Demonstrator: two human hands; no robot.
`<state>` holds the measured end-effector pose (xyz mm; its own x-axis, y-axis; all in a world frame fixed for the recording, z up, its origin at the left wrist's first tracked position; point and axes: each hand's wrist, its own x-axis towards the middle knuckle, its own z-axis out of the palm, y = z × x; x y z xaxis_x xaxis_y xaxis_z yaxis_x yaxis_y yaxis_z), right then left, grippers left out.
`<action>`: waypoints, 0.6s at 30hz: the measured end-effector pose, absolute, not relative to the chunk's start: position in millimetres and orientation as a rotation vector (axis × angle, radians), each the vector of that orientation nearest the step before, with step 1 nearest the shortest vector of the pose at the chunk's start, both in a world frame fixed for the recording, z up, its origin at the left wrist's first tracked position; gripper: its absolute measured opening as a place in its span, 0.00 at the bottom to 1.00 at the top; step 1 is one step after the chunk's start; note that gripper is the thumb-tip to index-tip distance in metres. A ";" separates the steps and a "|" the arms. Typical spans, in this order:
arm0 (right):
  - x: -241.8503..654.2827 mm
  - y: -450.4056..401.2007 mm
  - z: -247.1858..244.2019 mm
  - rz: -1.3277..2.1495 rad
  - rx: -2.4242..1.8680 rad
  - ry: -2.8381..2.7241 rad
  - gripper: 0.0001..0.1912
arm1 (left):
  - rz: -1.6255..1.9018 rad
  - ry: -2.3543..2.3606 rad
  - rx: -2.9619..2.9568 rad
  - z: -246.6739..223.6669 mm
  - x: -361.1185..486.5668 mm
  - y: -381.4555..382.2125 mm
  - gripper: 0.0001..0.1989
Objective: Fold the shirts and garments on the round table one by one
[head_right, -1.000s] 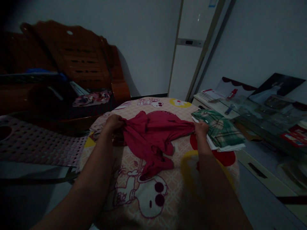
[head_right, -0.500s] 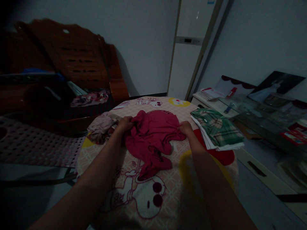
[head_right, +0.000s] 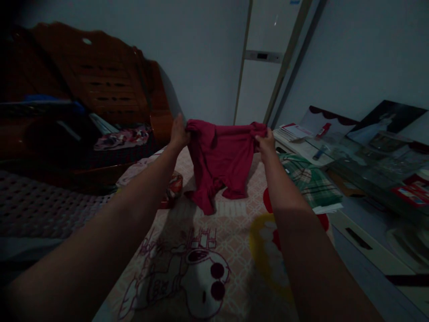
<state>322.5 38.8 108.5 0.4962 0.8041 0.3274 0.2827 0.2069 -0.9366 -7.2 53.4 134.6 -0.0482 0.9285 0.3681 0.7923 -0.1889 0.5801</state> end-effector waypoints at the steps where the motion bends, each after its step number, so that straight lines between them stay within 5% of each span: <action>1: 318.9 34.1 105.7 0.426 -1.436 -1.115 0.28 | 1.082 1.896 2.029 128.5 -4.2 52.4 0.37; 4: 307.8 5.0 85.3 0.272 -1.665 -1.302 0.23 | 1.097 1.925 2.088 102.2 1.4 33.9 0.37; 10: 296.3 -70.7 38.9 0.215 -1.819 -1.480 0.12 | 0.678 1.736 2.225 60.5 4.8 -30.8 0.16; 15: 287.0 -109.3 22.6 0.263 -1.960 -1.569 0.17 | 0.358 1.550 2.343 50.9 2.9 -68.7 0.12; 18: 281.2 -117.9 15.2 0.281 -2.062 -1.571 0.10 | 0.308 1.448 2.386 47.1 0.5 -82.2 0.13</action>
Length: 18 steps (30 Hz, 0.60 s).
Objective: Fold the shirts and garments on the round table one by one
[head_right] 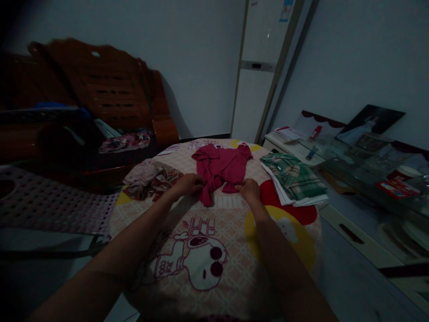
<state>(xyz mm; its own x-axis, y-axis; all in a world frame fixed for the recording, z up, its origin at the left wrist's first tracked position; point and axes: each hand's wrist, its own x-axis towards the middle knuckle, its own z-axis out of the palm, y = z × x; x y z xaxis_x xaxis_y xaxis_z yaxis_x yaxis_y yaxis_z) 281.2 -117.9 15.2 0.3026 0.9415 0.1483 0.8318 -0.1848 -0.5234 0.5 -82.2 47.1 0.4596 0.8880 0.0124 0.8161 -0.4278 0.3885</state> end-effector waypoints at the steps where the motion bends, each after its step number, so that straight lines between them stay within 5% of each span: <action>1: 280.6 -118.5 13.1 0.291 -2.064 -1.546 0.08 | 0.310 1.439 2.387 45.0 0.0 -85.2 0.13; 10: 304.4 -104.2 5.7 0.421 -1.601 -0.903 0.07 | 0.684 1.572 2.237 18.6 3.7 -89.6 0.08; 18: 344.5 -123.6 21.4 0.352 -1.386 -1.085 0.09 | 1.301 1.599 1.415 15.2 -23.0 -76.0 0.06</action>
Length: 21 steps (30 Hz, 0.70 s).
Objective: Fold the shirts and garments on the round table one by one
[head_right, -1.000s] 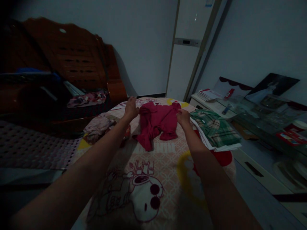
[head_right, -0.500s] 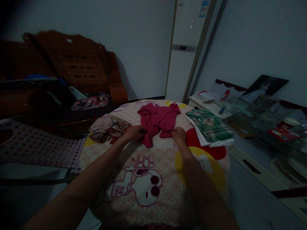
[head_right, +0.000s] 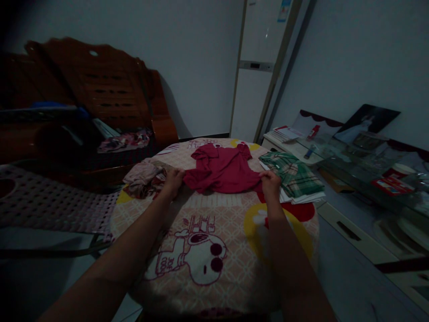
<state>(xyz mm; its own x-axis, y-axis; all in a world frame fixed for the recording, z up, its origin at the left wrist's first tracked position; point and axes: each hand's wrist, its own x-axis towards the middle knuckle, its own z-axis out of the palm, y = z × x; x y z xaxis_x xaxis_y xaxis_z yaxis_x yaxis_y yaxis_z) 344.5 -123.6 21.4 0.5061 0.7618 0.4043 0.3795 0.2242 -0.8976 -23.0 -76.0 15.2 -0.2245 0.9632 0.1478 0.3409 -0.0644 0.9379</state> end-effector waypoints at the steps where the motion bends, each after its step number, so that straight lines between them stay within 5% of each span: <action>1: 349.1 -127.3 23.4 0.314 -1.408 -1.154 0.12 | 1.302 1.535 1.317 16.2 -26.2 -76.6 0.06; 7: 362.5 -148.7 30.7 0.194 -1.689 -1.717 0.18 | 1.111 1.221 1.194 42.1 -56.8 -89.6 0.25; 17: 370.7 -175.6 57.1 0.012 -2.143 -2.225 0.13 | 0.785 1.290 1.489 69.9 -127.6 -118.4 0.28; 21: 328.6 -174.2 53.2 0.125 -1.951 -2.257 0.13 | 0.724 1.328 1.536 61.3 -122.8 -117.4 0.29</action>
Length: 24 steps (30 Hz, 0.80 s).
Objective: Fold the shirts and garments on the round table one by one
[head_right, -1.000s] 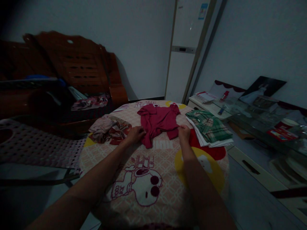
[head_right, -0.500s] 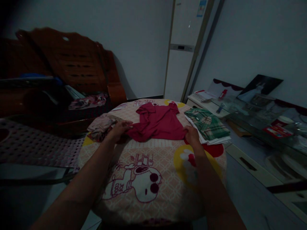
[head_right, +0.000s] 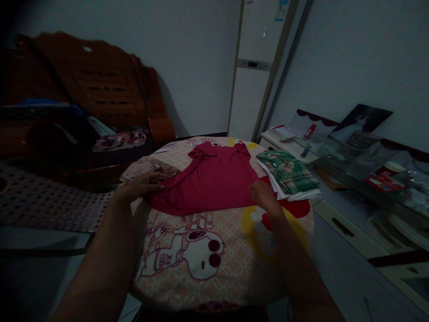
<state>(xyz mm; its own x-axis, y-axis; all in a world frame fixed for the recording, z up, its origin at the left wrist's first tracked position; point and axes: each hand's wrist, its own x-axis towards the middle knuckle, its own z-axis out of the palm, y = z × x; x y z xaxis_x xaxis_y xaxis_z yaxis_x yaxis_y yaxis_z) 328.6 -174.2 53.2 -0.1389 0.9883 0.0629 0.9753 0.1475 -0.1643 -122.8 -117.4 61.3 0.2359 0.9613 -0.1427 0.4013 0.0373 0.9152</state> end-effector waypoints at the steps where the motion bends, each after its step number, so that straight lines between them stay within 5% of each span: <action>1: 315.7 -173.9 51.9 0.253 -1.807 -2.276 0.13 | 0.726 1.343 1.541 59.7 -121.1 -116.5 0.29; 6: 264.5 -180.2 43.9 0.670 -1.408 -2.319 0.07 | 0.761 1.342 1.505 56.2 -119.3 -115.7 0.29; 15: 252.7 -191.7 48.6 0.992 -1.387 -2.356 0.07 | 0.806 1.270 1.381 50.6 -126.2 -115.9 0.29; 24: 236.6 -206.2 23.8 0.301 -1.314 -2.656 0.08 | 0.887 1.361 1.477 49.8 -120.1 -114.9 0.25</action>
